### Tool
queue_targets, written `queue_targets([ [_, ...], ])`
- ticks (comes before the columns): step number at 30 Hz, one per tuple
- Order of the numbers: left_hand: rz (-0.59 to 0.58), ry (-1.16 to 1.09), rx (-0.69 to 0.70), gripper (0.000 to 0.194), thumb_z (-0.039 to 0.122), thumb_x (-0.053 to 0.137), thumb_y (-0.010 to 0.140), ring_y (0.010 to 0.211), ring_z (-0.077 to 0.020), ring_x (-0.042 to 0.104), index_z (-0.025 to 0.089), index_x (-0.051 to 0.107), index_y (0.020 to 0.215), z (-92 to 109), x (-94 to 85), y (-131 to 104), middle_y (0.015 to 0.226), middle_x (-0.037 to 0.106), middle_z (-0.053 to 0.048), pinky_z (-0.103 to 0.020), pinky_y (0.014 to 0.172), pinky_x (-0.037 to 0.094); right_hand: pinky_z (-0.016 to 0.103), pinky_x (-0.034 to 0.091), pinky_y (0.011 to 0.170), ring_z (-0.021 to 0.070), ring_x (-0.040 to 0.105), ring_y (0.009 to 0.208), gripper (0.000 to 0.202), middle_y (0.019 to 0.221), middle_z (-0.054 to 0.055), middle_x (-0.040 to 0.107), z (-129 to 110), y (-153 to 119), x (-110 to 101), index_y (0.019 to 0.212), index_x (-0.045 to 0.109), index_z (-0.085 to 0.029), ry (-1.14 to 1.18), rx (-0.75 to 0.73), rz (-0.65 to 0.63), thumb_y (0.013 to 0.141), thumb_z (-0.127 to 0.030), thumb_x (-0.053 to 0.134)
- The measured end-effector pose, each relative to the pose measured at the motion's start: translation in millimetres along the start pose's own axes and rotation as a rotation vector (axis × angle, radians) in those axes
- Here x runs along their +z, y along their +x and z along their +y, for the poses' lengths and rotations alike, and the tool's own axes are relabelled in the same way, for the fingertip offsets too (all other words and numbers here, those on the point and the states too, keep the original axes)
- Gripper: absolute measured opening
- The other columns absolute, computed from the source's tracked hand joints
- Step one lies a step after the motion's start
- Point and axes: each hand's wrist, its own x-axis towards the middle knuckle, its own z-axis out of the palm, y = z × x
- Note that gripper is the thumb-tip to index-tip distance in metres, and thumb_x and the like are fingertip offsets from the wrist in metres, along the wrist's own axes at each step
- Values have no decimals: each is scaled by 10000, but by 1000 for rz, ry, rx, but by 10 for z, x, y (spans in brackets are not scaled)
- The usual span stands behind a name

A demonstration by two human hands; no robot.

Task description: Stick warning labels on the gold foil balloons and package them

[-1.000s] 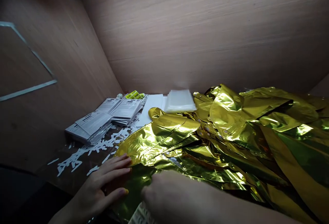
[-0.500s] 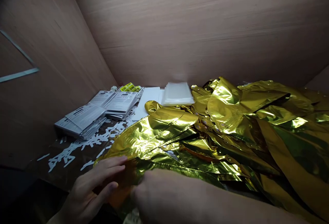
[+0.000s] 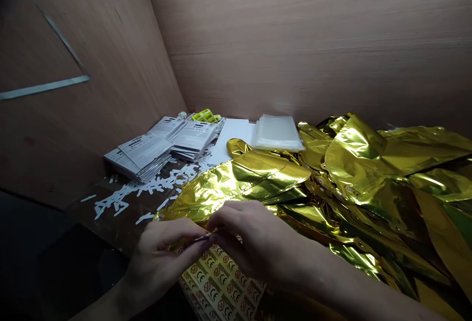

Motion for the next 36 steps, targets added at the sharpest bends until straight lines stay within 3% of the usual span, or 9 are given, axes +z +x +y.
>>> queue_targets([
  [7, 50, -2, 18, 94, 108, 735, 856, 635, -99, 687, 184, 763, 807, -31, -3, -59, 725, 748, 17, -189, 622, 520, 231, 430, 665, 101, 563, 715, 112, 842, 9, 675, -36, 34, 81, 1003, 688, -159, 133, 60, 20, 943, -116, 605],
  [16, 129, -4, -11, 71, 150, 814, 816, 684, -123, 747, 199, 802, 866, -74, 22, -82, 794, 792, 8, -179, 649, 578, 221, 410, 625, 96, 556, 682, 140, 797, -5, 662, 20, 14, 190, 923, 659, -166, 78, 50, 94, 876, -58, 582],
  [21, 144, 32, 98, 122, 111, 795, 833, 718, -116, 741, 209, 789, 906, -113, 41, -95, 824, 793, 16, -195, 699, 573, 209, 411, 630, 91, 558, 689, 141, 787, -22, 653, 54, -3, 232, 915, 643, -181, 65, 66, 98, 871, -59, 588],
  [30, 113, 70, 227, 213, 34, 772, 834, 732, -105, 713, 198, 741, 967, -131, 20, -134, 843, 770, 23, -233, 733, 544, 225, 406, 662, 104, 565, 739, 90, 872, -7, 664, 123, -43, 271, 999, 617, -192, -73, -18, 83, 1016, -176, 530],
  [36, 128, 42, 100, 215, 78, 804, 815, 742, -108, 728, 235, 765, 956, -113, 12, -198, 847, 780, 42, -222, 731, 564, 280, 362, 647, 142, 497, 692, 139, 810, 7, 615, 99, -79, 331, 974, 589, -177, -204, -47, 85, 1056, -214, 483],
])
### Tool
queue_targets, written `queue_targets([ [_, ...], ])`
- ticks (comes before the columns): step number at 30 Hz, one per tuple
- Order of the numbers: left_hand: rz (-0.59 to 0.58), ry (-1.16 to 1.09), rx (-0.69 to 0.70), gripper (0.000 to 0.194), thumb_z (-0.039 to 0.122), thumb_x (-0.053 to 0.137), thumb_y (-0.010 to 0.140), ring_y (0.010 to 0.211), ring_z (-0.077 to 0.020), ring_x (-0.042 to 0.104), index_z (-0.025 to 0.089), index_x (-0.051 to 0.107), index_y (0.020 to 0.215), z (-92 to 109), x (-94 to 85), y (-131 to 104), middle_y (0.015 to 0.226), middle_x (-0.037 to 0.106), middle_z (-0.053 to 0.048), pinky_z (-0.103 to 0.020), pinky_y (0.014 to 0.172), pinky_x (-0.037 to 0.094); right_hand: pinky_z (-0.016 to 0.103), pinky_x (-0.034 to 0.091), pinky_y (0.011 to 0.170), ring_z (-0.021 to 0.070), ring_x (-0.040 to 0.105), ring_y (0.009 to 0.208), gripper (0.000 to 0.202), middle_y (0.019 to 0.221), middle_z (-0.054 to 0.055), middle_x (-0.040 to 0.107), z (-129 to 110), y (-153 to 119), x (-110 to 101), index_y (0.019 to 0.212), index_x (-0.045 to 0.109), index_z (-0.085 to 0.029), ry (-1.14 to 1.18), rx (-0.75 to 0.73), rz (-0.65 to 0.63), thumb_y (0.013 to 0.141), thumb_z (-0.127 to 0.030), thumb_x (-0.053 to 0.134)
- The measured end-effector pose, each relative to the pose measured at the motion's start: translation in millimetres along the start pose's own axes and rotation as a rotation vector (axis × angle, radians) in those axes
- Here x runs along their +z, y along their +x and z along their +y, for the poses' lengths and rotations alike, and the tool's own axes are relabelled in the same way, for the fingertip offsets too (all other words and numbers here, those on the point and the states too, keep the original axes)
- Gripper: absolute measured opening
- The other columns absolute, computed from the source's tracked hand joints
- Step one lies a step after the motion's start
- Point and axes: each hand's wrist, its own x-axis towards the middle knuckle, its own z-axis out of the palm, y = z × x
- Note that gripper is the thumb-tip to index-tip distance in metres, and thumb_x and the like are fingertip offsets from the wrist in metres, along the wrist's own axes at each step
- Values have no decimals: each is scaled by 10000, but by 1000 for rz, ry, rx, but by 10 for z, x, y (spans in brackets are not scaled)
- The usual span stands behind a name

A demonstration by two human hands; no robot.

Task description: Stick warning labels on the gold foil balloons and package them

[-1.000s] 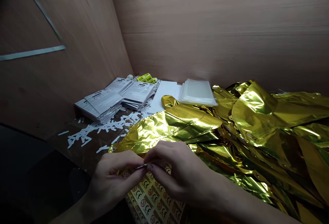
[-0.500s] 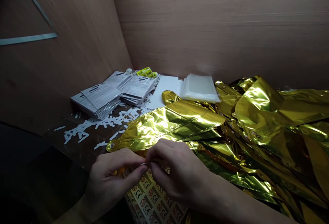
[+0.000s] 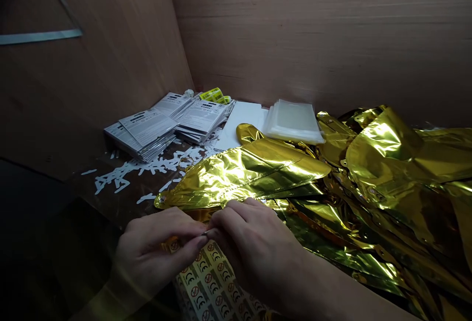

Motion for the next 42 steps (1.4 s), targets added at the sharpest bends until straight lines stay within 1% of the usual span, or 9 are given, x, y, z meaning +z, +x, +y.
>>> queue_targets([
  [4, 10, -26, -127, 168, 144, 831, 797, 691, -109, 736, 247, 799, 926, 13, -6, -14, 806, 788, 45, -194, 648, 569, 293, 338, 638, 142, 451, 652, 189, 754, -2, 569, -16, 11, 3, 920, 571, -170, -53, -46, 18, 1064, -203, 454],
  [7, -27, -39, -174, 147, 143, 807, 817, 696, -116, 739, 245, 806, 924, 17, 3, -12, 803, 790, 37, -201, 673, 580, 305, 332, 640, 144, 442, 644, 210, 745, 1, 569, -15, 19, -1, 890, 562, -169, -66, -40, 1, 1062, -204, 447],
  [12, -62, -53, -187, 154, 147, 788, 833, 696, -120, 735, 254, 811, 940, 13, 28, 8, 810, 790, 31, -208, 675, 579, 314, 314, 626, 147, 424, 621, 258, 722, 4, 561, -1, 18, -15, 840, 554, -170, -110, -27, -61, 1065, -212, 434],
  [18, -77, -40, -215, 119, 160, 782, 838, 678, -101, 735, 252, 812, 907, 37, 33, 35, 791, 790, 45, -173, 676, 585, 315, 306, 622, 157, 418, 614, 260, 710, 9, 543, 1, 21, -45, 844, 562, -168, -151, -88, -45, 1059, -193, 419],
  [24, 4, -8, -225, 109, 131, 798, 804, 665, -99, 754, 220, 809, 865, 68, 39, 48, 793, 804, 43, -133, 656, 592, 310, 335, 647, 154, 487, 665, 128, 798, 17, 614, -7, 5, -22, 967, 551, -172, -15, -7, -49, 1057, -181, 460],
  [29, 30, 3, -211, 93, 134, 813, 795, 647, -101, 746, 211, 799, 845, 59, 46, 15, 766, 795, 40, -133, 626, 585, 318, 332, 649, 157, 482, 678, 165, 797, 23, 613, -22, -2, 8, 941, 542, -180, -3, 24, -49, 1069, -209, 441],
  [35, -14, -40, -227, 66, 146, 777, 835, 627, -99, 727, 208, 792, 821, 70, 60, 22, 743, 783, 37, -146, 617, 574, 333, 299, 635, 160, 446, 655, 243, 751, 23, 576, -41, -34, 19, 870, 542, -177, -74, 66, -101, 1060, -189, 391],
  [39, -41, -68, -256, 87, 133, 780, 827, 633, -111, 739, 217, 802, 838, 88, 52, 45, 751, 793, 41, -147, 614, 586, 326, 296, 621, 160, 451, 649, 225, 758, 24, 586, -26, -34, 13, 879, 539, -178, -81, 45, -106, 1063, -208, 413],
  [42, -31, -64, -259, 146, 131, 811, 791, 654, -112, 748, 240, 812, 889, 89, 29, 50, 787, 805, 50, -137, 619, 593, 319, 308, 617, 158, 456, 645, 211, 762, 21, 588, -16, -20, 9, 899, 535, -177, -71, 14, -89, 1070, -213, 416],
])
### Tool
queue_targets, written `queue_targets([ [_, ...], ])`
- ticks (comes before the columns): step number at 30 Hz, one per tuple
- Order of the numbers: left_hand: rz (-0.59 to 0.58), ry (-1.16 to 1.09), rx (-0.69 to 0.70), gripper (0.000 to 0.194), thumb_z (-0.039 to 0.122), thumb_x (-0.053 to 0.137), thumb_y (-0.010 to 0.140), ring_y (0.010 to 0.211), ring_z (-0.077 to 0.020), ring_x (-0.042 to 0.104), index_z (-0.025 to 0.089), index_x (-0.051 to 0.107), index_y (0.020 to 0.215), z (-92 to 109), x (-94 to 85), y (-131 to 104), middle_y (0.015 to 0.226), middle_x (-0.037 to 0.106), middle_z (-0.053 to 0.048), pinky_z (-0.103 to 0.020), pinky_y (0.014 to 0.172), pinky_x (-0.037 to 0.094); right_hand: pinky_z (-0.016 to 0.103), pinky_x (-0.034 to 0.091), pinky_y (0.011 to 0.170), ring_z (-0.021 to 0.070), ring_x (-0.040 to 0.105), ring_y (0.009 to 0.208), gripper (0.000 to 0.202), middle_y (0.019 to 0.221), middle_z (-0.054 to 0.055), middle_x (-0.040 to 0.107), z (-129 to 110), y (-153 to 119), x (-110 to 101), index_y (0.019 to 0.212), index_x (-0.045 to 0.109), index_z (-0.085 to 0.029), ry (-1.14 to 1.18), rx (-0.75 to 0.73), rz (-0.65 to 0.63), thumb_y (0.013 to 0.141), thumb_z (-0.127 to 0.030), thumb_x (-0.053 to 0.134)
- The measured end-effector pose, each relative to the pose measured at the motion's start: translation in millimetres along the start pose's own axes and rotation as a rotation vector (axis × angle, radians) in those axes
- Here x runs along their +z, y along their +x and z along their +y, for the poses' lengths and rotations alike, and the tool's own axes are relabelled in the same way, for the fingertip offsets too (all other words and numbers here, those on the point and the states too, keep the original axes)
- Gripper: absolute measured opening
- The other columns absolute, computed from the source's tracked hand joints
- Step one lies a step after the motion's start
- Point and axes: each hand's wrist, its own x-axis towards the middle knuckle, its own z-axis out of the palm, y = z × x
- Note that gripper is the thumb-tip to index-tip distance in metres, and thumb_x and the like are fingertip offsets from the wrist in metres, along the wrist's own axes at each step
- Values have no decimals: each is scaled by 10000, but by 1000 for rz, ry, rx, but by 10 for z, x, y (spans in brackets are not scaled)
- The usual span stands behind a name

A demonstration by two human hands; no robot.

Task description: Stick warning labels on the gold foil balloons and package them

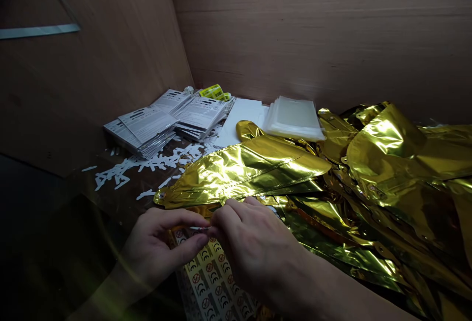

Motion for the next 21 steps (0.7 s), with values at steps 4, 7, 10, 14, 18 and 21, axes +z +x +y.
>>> queue_targets([
  [4, -3, 26, 4, 207, 141, 810, 803, 737, -116, 770, 263, 818, 970, -13, -22, -10, 859, 818, 51, -146, 733, 615, 316, 321, 620, 159, 463, 651, 214, 782, 24, 594, 0, 4, 5, 914, 528, -180, -12, -3, 6, 1082, -235, 408],
  [7, -33, 20, 9, 179, 156, 773, 851, 730, -114, 770, 256, 817, 993, -26, -20, -26, 878, 820, 42, -152, 716, 616, 319, 322, 626, 160, 467, 650, 220, 782, 24, 593, -6, 0, 14, 900, 522, -184, -26, 11, -15, 1080, -231, 405],
  [10, -27, 26, 29, 159, 160, 763, 868, 721, -127, 771, 246, 822, 987, -38, -13, -29, 884, 822, 23, -179, 710, 625, 323, 321, 629, 161, 467, 643, 222, 772, 21, 595, -8, 2, 20, 891, 525, -188, -48, 27, -39, 1075, -216, 404],
  [14, -28, 34, 90, 183, 143, 761, 869, 777, -143, 785, 241, 824, 1011, -44, -18, -15, 927, 826, 7, -199, 755, 632, 329, 310, 629, 159, 466, 628, 254, 761, 23, 599, 4, 9, 29, 890, 552, -179, -98, 2, -41, 1077, -204, 381],
  [18, -45, 22, 79, 205, 120, 760, 866, 800, -138, 787, 246, 816, 1017, -44, -38, -26, 935, 825, 18, -187, 755, 629, 338, 297, 622, 153, 444, 592, 295, 722, 18, 591, 26, 10, 51, 849, 558, -166, -144, -32, -49, 1073, -189, 368],
  [21, -41, 2, 95, 220, 100, 762, 862, 874, -159, 789, 243, 809, 1024, -59, -48, -49, 985, 822, 5, -229, 829, 636, 343, 290, 620, 142, 409, 558, 324, 682, 1, 559, 33, 7, 81, 812, 547, -169, -169, -49, -73, 1070, -175, 352],
])
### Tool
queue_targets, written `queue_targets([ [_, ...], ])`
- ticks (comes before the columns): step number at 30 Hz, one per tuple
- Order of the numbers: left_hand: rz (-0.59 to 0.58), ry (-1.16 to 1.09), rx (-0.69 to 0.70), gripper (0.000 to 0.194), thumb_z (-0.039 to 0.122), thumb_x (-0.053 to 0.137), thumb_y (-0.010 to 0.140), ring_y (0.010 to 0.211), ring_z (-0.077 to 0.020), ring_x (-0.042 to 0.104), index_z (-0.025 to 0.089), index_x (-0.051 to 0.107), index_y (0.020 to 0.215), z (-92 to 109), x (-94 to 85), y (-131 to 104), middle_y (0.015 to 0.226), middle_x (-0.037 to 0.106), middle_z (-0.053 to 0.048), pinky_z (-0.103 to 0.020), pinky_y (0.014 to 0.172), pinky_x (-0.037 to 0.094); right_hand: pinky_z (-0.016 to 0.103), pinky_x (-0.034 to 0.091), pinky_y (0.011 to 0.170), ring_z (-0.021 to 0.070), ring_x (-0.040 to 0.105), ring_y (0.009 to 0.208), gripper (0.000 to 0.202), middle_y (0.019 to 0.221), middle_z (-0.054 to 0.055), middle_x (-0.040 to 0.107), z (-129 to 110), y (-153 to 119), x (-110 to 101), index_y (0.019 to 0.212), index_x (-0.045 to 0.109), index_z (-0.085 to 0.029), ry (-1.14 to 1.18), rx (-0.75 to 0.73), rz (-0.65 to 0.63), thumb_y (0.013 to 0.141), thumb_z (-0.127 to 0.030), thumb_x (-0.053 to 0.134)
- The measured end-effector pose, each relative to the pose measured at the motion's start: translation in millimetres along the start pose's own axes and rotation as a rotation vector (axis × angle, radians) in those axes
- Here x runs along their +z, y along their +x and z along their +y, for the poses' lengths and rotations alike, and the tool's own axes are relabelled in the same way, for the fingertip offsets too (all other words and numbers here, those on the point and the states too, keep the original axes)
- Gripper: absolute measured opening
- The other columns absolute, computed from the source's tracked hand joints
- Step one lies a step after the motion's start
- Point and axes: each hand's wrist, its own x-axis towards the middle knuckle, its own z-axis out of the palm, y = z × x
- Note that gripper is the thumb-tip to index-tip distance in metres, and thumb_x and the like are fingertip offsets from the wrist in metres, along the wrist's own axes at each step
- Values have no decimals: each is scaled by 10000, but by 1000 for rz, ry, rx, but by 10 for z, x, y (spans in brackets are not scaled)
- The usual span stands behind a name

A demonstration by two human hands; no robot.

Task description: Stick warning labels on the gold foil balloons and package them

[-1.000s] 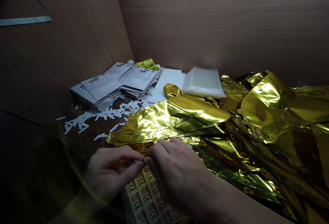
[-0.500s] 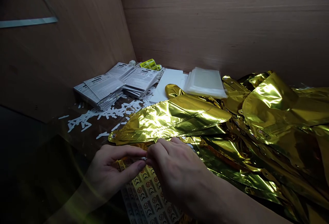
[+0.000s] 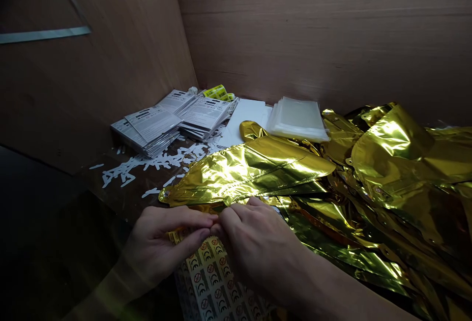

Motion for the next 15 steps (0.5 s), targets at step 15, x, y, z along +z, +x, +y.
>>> queue_targets([
  [15, 297, -23, -6, 171, 129, 790, 840, 868, -141, 708, 278, 827, 915, -216, -522, 107, 924, 749, 5, -209, 746, 597, 326, 192, 507, 132, 353, 440, 486, 560, 25, 594, 99, -5, 179, 678, 634, -195, 19, 294, -369, 1069, -337, 382],
])
